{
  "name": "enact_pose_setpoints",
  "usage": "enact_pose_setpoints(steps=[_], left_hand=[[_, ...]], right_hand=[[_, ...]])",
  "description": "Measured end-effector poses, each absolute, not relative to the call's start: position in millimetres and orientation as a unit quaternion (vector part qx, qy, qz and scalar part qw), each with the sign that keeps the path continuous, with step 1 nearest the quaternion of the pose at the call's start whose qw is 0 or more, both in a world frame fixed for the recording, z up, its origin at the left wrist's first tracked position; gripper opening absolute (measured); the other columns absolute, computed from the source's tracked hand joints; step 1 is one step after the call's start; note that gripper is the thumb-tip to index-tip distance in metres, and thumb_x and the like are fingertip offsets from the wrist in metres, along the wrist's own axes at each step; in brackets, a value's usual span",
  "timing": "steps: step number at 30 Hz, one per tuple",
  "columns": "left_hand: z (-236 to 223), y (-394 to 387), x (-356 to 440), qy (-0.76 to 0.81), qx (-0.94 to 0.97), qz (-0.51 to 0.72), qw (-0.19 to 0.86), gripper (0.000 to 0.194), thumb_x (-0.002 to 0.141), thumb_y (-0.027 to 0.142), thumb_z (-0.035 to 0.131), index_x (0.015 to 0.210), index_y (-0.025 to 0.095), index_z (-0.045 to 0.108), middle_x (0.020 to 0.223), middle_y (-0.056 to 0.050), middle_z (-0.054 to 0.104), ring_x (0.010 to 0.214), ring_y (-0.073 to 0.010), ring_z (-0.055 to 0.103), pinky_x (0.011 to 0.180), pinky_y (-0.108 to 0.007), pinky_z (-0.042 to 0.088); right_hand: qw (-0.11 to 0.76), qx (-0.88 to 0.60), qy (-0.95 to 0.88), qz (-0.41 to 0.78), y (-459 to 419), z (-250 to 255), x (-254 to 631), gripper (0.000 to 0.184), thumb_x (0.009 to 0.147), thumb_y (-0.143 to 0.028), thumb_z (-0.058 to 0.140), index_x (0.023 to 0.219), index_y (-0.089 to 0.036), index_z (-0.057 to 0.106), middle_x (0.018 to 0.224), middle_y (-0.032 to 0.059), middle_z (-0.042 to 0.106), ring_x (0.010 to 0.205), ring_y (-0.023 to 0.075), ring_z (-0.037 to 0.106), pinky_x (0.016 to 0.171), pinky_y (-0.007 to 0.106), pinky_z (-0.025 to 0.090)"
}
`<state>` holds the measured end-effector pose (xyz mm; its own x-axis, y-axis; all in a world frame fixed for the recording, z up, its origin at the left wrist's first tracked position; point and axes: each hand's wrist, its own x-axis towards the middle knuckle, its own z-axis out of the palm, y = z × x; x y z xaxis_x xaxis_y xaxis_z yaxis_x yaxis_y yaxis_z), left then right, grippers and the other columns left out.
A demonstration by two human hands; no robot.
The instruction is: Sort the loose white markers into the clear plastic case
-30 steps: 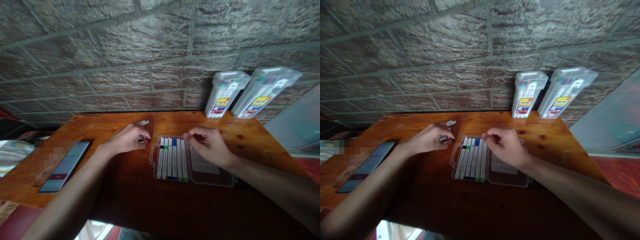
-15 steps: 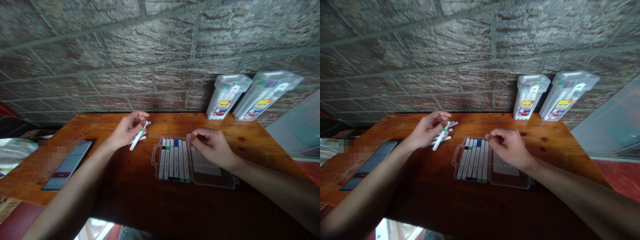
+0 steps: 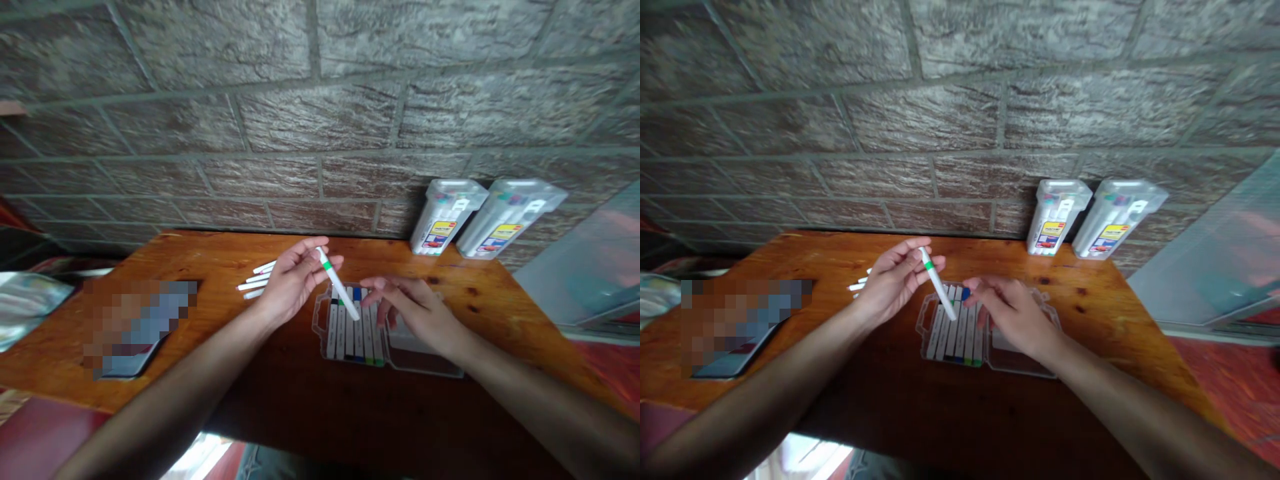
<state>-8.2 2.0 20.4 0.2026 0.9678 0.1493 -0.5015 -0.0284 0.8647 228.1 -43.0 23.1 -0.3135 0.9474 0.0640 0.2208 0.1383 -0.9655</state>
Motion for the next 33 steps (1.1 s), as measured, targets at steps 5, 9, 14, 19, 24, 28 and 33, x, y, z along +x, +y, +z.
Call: enact_pose_setpoints(steps=[5, 9, 14, 19, 24, 28, 33], left_hand=[[20.9, -7.2, 13.6, 0.223, 0.421, 0.624, 0.619, 0.020, 0.091, 0.025, 0.081, 0.104, 0.018, 0.067, 0.100, 0.000, 0.069, 0.107, -0.0193, 0.079, 0.104, -0.036, 0.061], [18.8, -3.0, 24.1, 0.240, 0.453, 0.619, 0.596, 0.028, 0.087, 0.028, 0.085, 0.106, 0.019, 0.067, 0.107, -0.002, 0.072, 0.109, -0.0204, 0.076, 0.105, -0.040, 0.059], [4.7, -2.2, 25.5, 0.290, 0.535, 0.547, 0.576, 0.039, 0.090, 0.043, 0.082, 0.117, 0.016, 0.072, 0.096, -0.006, 0.076, 0.089, -0.0169, 0.076, 0.085, -0.032, 0.064], [-2.0, -12.7, 15.3, 0.325, 0.595, 0.493, 0.545, 0.032, 0.093, 0.043, 0.079, 0.108, 0.014, 0.077, 0.078, -0.002, 0.073, 0.062, -0.0093, 0.065, 0.060, -0.022, 0.055], [1.5, -20.3, 2.5, 0.308, 0.606, 0.493, 0.543, 0.026, 0.098, 0.036, 0.074, 0.111, 0.015, 0.078, 0.083, -0.005, 0.080, 0.066, -0.0103, 0.069, 0.063, -0.022, 0.058], [0.7, -22.3, 2.7, 0.319, 0.593, 0.497, 0.548, 0.026, 0.099, 0.035, 0.073, 0.111, 0.013, 0.078, 0.084, -0.006, 0.081, 0.065, -0.0106, 0.069, 0.063, -0.022, 0.059], [5.2, -21.9, 4.8, 0.315, 0.613, 0.490, 0.534, 0.016, 0.096, 0.028, 0.076, 0.102, 0.013, 0.080, 0.078, -0.003, 0.079, 0.060, -0.0083, 0.068, 0.061, -0.019, 0.057]], right_hand=[[0.376, -0.439, -0.606, 0.547, -56.1, 23.1, 215.6, 0.054, 0.095, -0.070, 0.063, 0.087, -0.017, 0.070, 0.073, 0.0043, 0.071, 0.049, 0.0140, 0.062, 0.046, 0.026, 0.050], [0.451, -0.442, -0.581, 0.514, -48.6, 20.4, 215.7, 0.051, 0.095, -0.063, 0.070, 0.070, -0.020, 0.059, 0.056, -0.0052, 0.047, 0.042, 0.0077, 0.041, 0.039, 0.021, 0.031], [0.493, -0.477, -0.596, 0.417, -46.8, 12.7, 232.9, 0.040, 0.093, -0.058, 0.075, 0.102, -0.020, 0.073, 0.052, -0.0059, 0.049, 0.041, 0.0094, 0.039, 0.038, 0.022, 0.026], [0.512, -0.469, -0.606, 0.390, -58.2, 9.2, 237.8, 0.033, 0.095, -0.049, 0.075, 0.107, -0.019, 0.078, 0.060, -0.0013, 0.062, 0.045, 0.0113, 0.051, 0.040, 0.023, 0.038], [0.532, -0.439, -0.586, 0.425, -56.6, 9.9, 235.9, 0.024, 0.093, -0.042, 0.078, 0.103, -0.020, 0.078, 0.072, 0.0009, 0.071, 0.046, 0.0101, 0.056, 0.041, 0.022, 0.045], [0.523, -0.429, -0.593, 0.436, -53.1, 6.5, 238.6, 0.018, 0.092, -0.036, 0.080, 0.102, -0.021, 0.079, 0.074, 0.0008, 0.074, 0.047, 0.0092, 0.057, 0.041, 0.021, 0.046], [0.501, -0.437, -0.618, 0.420, -54.1, 4.0, 239.5, 0.014, 0.091, -0.032, 0.082, 0.100, -0.021, 0.081, 0.072, -0.0002, 0.075, 0.048, 0.0090, 0.060, 0.044, 0.020, 0.048]])
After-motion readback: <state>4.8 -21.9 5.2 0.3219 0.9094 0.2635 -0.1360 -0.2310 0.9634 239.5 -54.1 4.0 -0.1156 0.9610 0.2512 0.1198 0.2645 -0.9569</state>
